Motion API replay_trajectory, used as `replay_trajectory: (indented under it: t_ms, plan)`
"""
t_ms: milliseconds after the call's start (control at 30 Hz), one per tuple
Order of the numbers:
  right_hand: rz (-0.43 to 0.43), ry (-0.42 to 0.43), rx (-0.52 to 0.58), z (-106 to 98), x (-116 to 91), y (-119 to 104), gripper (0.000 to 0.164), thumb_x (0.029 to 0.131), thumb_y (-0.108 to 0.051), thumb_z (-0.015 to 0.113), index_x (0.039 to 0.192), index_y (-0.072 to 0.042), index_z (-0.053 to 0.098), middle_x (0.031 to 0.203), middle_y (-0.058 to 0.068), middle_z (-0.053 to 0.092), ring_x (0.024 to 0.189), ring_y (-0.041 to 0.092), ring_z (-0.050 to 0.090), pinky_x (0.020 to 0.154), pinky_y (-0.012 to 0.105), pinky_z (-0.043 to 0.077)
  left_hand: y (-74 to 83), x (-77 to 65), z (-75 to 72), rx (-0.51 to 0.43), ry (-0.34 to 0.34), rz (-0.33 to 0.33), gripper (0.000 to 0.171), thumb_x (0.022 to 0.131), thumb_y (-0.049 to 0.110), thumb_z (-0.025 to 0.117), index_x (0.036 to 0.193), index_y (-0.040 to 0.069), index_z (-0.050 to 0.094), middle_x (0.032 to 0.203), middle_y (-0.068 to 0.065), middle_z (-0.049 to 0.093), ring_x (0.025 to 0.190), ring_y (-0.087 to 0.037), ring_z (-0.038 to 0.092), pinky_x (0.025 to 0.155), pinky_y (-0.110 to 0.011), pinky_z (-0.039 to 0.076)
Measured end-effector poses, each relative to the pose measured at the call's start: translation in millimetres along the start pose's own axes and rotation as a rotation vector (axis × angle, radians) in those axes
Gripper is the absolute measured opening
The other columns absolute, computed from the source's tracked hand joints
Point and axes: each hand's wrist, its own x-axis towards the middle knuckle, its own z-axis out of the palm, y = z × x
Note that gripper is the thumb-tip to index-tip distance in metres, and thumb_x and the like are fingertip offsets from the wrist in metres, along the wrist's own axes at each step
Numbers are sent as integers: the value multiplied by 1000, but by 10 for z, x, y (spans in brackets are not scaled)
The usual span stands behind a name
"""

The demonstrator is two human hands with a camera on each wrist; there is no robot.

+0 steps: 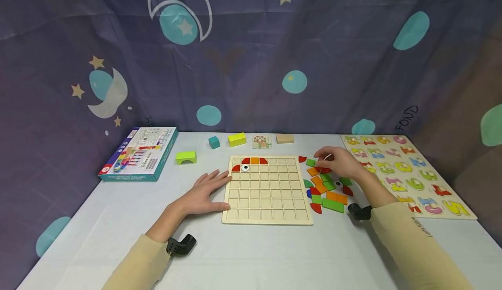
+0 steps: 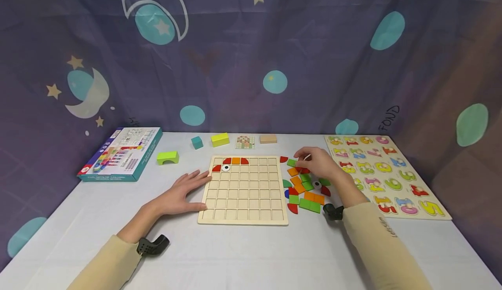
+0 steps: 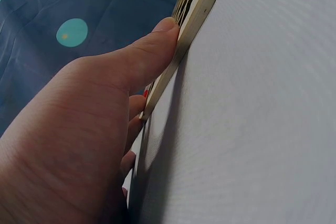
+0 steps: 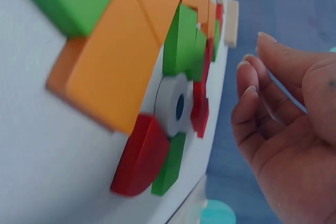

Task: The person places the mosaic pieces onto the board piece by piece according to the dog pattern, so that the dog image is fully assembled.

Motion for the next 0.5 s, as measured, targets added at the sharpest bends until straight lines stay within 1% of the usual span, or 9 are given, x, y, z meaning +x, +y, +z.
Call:
replay_trajectory:
  t_ms: [133,267,500]
  plan:
    - [19,10,4,-11,-5,73,27,97,-14,69,120,1,68,100,11,64,94,31,58,77,32,54,-2,1,3,2,1,-2,86,86,57,72,156,17,42,164,-3,28,153,-30,11,121,-54,4]
    - [27,-4,0,-22,-23,115,24,97,-13,69,117,1,69,98,11,65,93,31,57,76,31,54,-10,2,5,8,2,6,87,86,57,72,156,16,42,164,-3,28,153,-31,11,121,-55,4]
    - [28,-56,-42,-38,-71,134,21,95,-5,70,114,3,69,99,11,66,91,30,56,83,38,53,-20,2,7,16,2,16,87,86,58,71,156,16,42,164,-4,29,153,-31,11,121,-55,5]
